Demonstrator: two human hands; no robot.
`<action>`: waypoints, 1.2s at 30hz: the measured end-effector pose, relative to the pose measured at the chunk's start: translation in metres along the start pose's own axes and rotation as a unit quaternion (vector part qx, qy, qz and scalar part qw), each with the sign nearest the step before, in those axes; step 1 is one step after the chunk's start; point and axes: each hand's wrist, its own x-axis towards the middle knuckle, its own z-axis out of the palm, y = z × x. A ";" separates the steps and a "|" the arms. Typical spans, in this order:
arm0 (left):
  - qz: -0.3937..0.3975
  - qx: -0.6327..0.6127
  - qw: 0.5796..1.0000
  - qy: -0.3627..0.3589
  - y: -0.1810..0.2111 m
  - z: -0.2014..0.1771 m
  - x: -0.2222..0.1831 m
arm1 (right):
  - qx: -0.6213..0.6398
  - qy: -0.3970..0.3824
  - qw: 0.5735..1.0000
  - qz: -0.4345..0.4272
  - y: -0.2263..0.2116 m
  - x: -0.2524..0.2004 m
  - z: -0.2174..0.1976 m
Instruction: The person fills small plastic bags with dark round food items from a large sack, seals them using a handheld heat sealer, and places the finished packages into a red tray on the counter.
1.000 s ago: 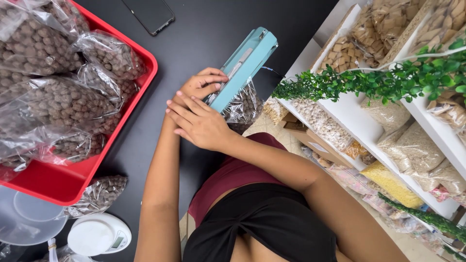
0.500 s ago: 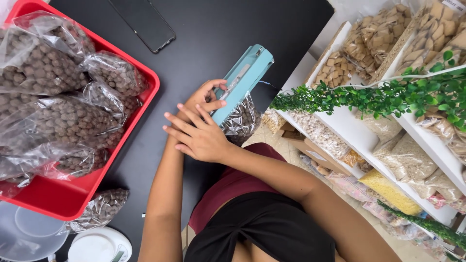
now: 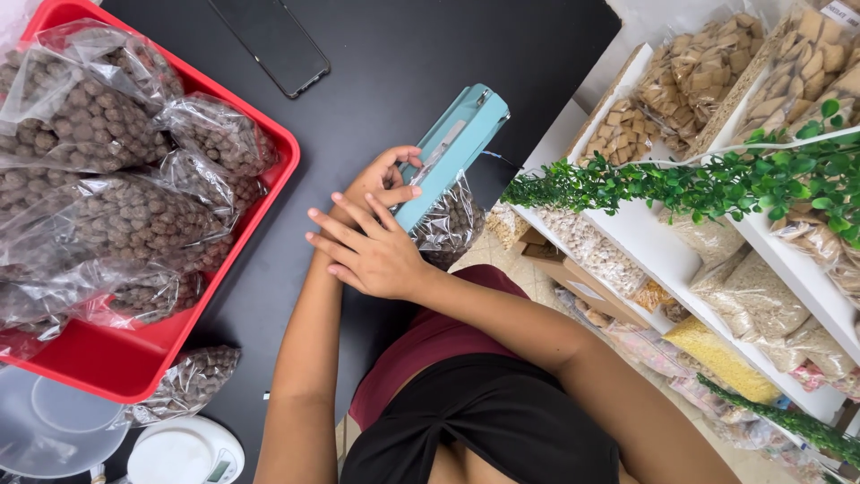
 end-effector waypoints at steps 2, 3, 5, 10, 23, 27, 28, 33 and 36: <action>0.003 -0.004 1.000 0.003 -0.018 -0.003 0.004 | -0.001 0.002 1.000 0.000 0.001 0.001 0.000; 0.004 -0.009 1.000 0.006 -0.028 -0.004 0.005 | -0.001 0.003 1.000 0.000 0.000 0.001 0.000; 0.000 -0.008 1.000 0.004 -0.021 -0.003 0.004 | 0.001 0.008 1.000 0.000 0.000 0.001 0.000; -0.020 -0.012 1.000 0.005 0.005 0.002 -0.002 | 0.002 0.020 1.000 -0.003 0.000 0.000 0.002; -0.061 0.097 0.985 0.130 -0.048 -0.015 -0.023 | 0.035 0.038 0.999 -0.002 -0.002 -0.001 -0.017; -0.046 0.104 0.950 0.289 -0.002 -0.003 -0.072 | 0.002 0.068 0.996 -0.061 0.012 0.003 -0.036; -0.046 0.103 0.949 0.294 0.008 0.000 -0.083 | 0.004 0.067 0.996 -0.065 0.016 0.013 -0.054; -0.185 0.185 0.894 0.364 0.015 0.039 -0.141 | 0.242 0.149 0.956 0.076 0.029 0.059 -0.160; -0.224 0.172 0.919 0.275 0.007 0.080 -0.153 | 0.279 0.193 0.935 0.102 0.054 0.072 -0.193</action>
